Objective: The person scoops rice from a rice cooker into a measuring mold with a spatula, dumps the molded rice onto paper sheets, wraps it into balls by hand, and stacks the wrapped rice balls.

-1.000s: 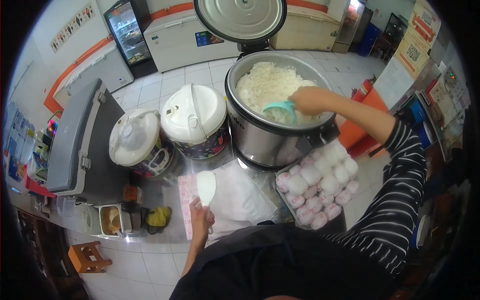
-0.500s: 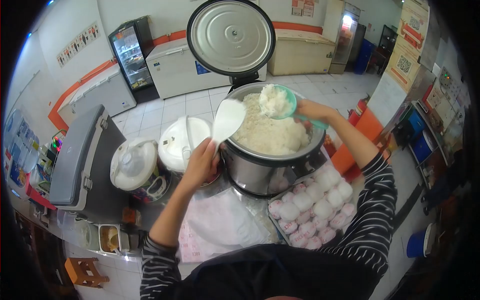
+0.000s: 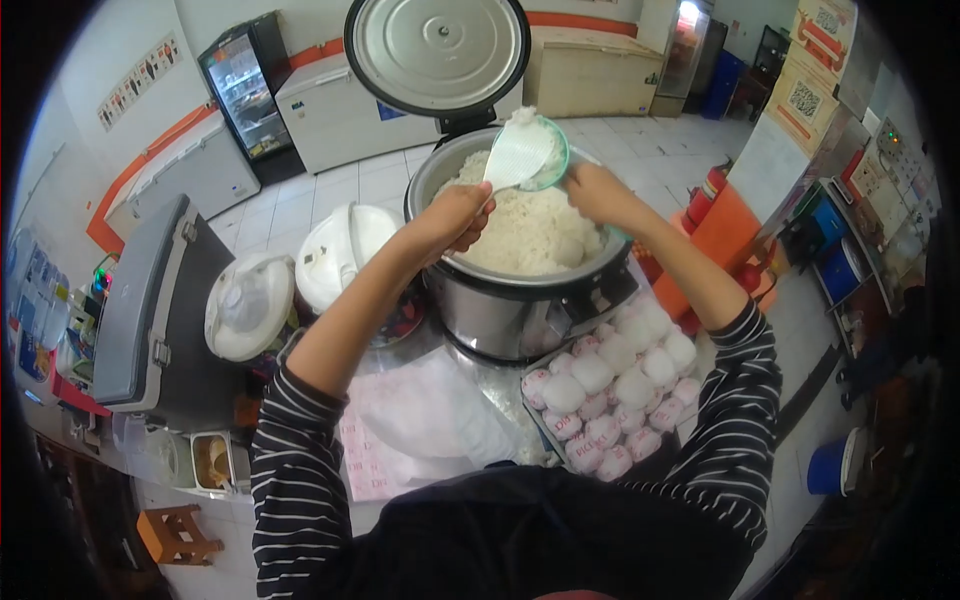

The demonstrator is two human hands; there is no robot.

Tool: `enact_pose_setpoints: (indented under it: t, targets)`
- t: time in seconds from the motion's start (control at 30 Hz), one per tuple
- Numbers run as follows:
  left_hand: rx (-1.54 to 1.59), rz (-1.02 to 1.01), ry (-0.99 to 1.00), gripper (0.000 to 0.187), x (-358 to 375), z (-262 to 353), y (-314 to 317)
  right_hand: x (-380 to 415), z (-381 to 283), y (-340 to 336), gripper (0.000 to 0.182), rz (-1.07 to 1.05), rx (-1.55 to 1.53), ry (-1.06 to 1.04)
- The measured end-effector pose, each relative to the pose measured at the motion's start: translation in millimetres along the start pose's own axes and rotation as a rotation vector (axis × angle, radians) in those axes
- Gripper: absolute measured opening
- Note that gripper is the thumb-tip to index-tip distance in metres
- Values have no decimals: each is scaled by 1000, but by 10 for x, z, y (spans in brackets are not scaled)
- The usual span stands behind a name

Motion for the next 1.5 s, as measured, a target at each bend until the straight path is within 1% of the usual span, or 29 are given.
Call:
enact_pose_setpoints:
  t: [0.03,0.07,0.13,0.23,0.27,0.3,0.33,0.47,0.53,0.57,0.6,0.67,0.7,0.77,0.83,0.87,0.9,0.93,1.0,1.03,1.1,1.17,1.2,1.27,1.3,1.37,1.4,1.47,1.5]
  targets:
    - [-18,26,-4,33,26,45,18,-1,-49,-8,35,55,73,-70]
    - [-36,51,-10,33,27,58,11,-39,12,42,35,39,68,-65]
    - [15,30,-30,33,-30,30,19,-99,32,41,34,126,156,-211]
    - [78,6,-34,30,-89,79,30,-54,68,39,32,71,195,-128]
    - [254,7,-49,31,-152,102,-16,-3,37,34,32,62,192,-125]
    - [428,8,-62,32,-207,121,-51,39,86,92,31,-46,156,-30]
    - [434,8,-63,32,-245,124,-90,78,155,150,31,-151,125,63]
    - [376,-72,-161,27,-392,34,-277,60,442,116,32,-242,148,-20]
    - [-76,142,-92,28,-478,23,-675,169,665,-25,29,-143,-282,251]
    - [-928,306,207,30,-518,288,-824,179,777,-47,24,-167,-416,278]
    - [-1784,420,499,31,-462,326,-680,189,901,-41,22,-202,-549,312]
    - [-1968,519,485,32,19,489,-500,312,842,57,18,-345,-827,248]
    - [-1963,518,442,32,251,564,-435,457,691,110,18,-381,-862,228]
    - [-1541,632,180,26,654,611,-543,828,431,253,19,-401,-989,166]
    - [-1482,846,569,34,1178,452,-576,1233,139,591,21,-437,-1154,110]
    - [-1305,892,594,33,1423,272,-676,1418,34,824,24,-482,-1228,88]
    - [-1126,931,614,32,1682,59,-749,1628,18,1116,26,-541,-1311,162]
    - [-1023,947,532,32,1907,-211,-799,1801,28,1427,28,-600,-1391,239]
    - [-796,971,430,31,2304,-843,-901,2063,9,2133,28,-865,-1696,438]
    - [-668,978,402,32,2475,-1237,-946,2077,99,2430,32,-806,-1659,497]
    - [-363,1025,212,36,2806,-2093,-1023,2118,213,2953,38,-761,-1611,564]
    - [-74,1092,86,36,3178,-2859,-994,2040,439,3309,49,-515,-1229,475]
    - [-67,1104,74,36,3331,-3052,-933,2095,449,3548,49,-531,-1223,482]
    - [110,1182,-45,34,3637,-3445,-826,2156,99,3541,54,-132,-198,-394]
    - [113,1188,-59,34,3694,-3481,-804,2225,108,3709,54,-146,-202,-390]
    - [178,1231,-51,30,3809,-3539,-719,2440,71,4032,46,-231,312,-540]
    - [182,1244,-48,30,3824,-3581,-733,2403,22,3989,46,-235,312,-553]
    - [36,1193,-61,27,3846,-3630,-755,2332,30,3933,48,-485,179,-331]
    - [33,1197,-62,27,3834,-3595,-737,2291,0,3860,48,-486,175,-335]
Point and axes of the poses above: each hand's wrist, its own x-axis away from the middle knuckle, its own y-axis out of the palm, z = x × y, the point moved 8 cm from there along -x, towards the middle knuckle, and after that the axes turned 1 degree about -x, right-handed, at the moved point
